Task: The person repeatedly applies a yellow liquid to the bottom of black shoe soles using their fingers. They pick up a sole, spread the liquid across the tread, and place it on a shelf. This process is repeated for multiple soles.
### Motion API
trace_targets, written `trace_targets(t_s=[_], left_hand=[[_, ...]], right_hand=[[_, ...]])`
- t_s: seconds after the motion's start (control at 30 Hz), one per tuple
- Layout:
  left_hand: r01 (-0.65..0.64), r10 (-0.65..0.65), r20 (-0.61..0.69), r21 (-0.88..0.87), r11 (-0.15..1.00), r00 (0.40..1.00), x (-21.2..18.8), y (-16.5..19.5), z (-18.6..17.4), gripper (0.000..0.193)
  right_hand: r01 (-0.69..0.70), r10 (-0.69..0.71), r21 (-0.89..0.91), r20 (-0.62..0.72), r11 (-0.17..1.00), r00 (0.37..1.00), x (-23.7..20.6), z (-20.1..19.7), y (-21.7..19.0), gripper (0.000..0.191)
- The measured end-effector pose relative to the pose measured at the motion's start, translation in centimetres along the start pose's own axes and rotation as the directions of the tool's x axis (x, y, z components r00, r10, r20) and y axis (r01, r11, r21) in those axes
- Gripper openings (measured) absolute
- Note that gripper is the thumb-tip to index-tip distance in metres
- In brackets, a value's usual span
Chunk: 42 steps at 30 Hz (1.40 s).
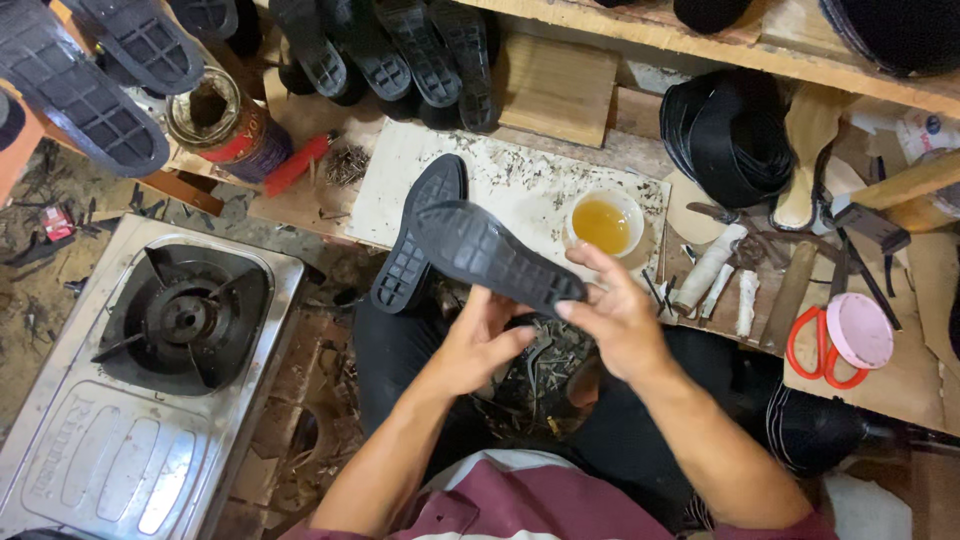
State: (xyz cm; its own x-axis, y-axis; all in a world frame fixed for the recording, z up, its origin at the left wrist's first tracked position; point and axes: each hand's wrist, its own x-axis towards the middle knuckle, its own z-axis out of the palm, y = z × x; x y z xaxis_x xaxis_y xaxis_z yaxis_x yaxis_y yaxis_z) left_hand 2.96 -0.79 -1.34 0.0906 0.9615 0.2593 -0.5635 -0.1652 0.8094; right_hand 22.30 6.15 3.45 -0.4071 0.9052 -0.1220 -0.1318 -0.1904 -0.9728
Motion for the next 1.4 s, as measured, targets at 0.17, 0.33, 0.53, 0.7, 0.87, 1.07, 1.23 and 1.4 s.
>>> trace_targets(t_s=[0.17,0.33,0.53,0.7,0.87,1.07,1.23,1.4], left_hand=[[0.228,-0.256,0.04,-0.601,0.766,0.966,-2.5,1.6,-5.3,0.05],[0.485,-0.422,0.242,-0.353,0.8,0.874,-1.3,0.4,-4.4,0.064],[0.356,-0.382,-0.014,0.399,0.845,0.924,-0.1,-0.9,-1.7,0.056],[0.37,-0.353,-0.129,0.143,0.918,0.927,0.4,-1.0,-2.7,0.061],[0.423,-0.411,-0.173,0.041,0.905,0.895,0.5,-0.6,-3.3,0.059],[0.426,-0.429,-0.154,-0.055,0.903,0.89,0.4,0.1,-4.0,0.054],[0.428,-0.438,-0.082,-0.112,0.897,0.895,1.6,0.4,-3.0,0.057],[0.413,-0.422,-0.02,-0.173,0.894,0.906,1.9,1.2,-1.7,0.061]], right_hand=[[0.13,-0.13,0.012,-0.037,0.991,0.991,1.0,-3.9,-3.1,0.08],[0.249,-0.215,-0.373,0.133,0.894,0.968,1.9,-2.3,-3.7,0.066],[0.297,-0.075,-0.675,0.337,0.675,0.939,2.9,-1.4,-3.6,0.054],[0.378,-0.321,-0.923,0.339,0.069,0.884,6.1,-3.8,-3.8,0.049],[0.299,-0.157,-0.954,0.297,-0.011,0.942,7.2,-5.5,-3.2,0.064],[0.309,-0.327,-0.919,0.221,0.246,0.919,5.3,-7.2,-2.1,0.024],[0.526,-0.435,-0.787,0.371,0.322,0.821,1.9,-3.9,-1.6,0.035],[0.689,-0.504,-0.725,0.595,0.0,0.626,0.7,-1.7,-0.8,0.05]])
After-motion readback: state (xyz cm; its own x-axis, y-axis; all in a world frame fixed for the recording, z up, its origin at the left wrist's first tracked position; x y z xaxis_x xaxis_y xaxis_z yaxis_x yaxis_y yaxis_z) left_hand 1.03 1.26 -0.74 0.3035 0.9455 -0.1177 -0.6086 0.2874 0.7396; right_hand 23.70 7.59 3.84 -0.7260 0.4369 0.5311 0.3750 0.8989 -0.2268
